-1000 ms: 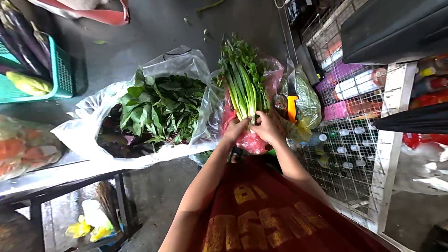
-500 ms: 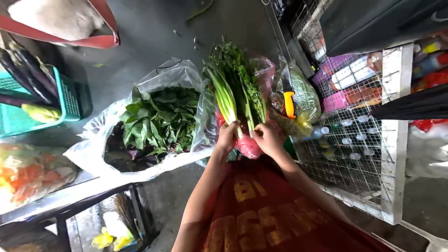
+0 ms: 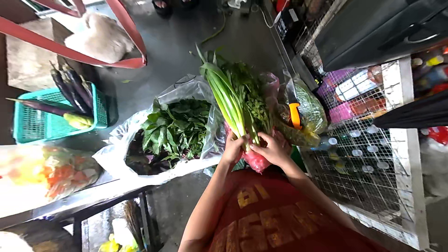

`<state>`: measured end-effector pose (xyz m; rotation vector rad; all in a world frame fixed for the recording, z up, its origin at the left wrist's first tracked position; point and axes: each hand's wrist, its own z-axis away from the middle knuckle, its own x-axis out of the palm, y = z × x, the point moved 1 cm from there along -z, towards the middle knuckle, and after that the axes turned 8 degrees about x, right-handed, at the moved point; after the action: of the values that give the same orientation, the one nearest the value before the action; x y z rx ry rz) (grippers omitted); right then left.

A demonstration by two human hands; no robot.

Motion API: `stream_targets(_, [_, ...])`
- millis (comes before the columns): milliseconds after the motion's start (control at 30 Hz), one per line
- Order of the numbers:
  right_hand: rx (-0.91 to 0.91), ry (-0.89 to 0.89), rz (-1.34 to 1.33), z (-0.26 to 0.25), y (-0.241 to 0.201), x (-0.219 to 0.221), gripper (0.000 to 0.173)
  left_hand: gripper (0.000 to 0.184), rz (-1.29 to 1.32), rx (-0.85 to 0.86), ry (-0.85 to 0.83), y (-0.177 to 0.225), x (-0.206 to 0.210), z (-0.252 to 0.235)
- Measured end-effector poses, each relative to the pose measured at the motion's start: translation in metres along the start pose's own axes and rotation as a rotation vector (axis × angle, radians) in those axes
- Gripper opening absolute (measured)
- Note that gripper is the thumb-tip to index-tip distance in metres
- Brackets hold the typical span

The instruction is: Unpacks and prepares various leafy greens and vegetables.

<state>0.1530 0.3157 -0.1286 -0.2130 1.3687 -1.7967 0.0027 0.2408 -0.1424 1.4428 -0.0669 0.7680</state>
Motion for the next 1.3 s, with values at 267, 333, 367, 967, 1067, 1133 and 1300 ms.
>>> stream_targets(267, [-0.195, 0.051, 0.013, 0.014, -0.041, 0.02, 0.077, 0.054, -0.157, 0.315, 0.108, 0.047, 0.012, 0.011])
stream_targets(333, [-0.2, 0.073, 0.032, 0.012, -0.062, 0.024, 0.079, 0.057, -0.267, 0.382, 0.196, 0.064, 0.018, 0.011])
stream_targets(367, [-0.208, 0.077, 0.032, 0.01, -0.069, 0.027, 0.078, 0.059, -0.343, 0.418, 0.242, 0.074, 0.019, 0.013])
stream_targets(967, [-0.066, -0.269, 0.241, 0.058, -0.043, 0.126, 0.088, 0.045, -0.021, 0.086, 0.083, 0.058, -0.09, 0.088])
stream_targets(1067, [-0.045, -0.456, 0.327, 0.063, -0.047, 0.131, 0.088, 0.049, -0.036, 0.118, 0.114, 0.055, -0.116, 0.104])
stream_targets(1133, [-0.084, -0.576, 0.363, 0.062, -0.039, 0.139, 0.082, 0.046, -0.066, 0.148, 0.129, 0.067, -0.135, 0.117])
stream_targets(1300, [-0.001, -0.892, 0.575, 0.074, 0.001, 0.163, 0.069, 0.035, -0.229, 0.242, 0.274, 0.125, -0.166, 0.156])
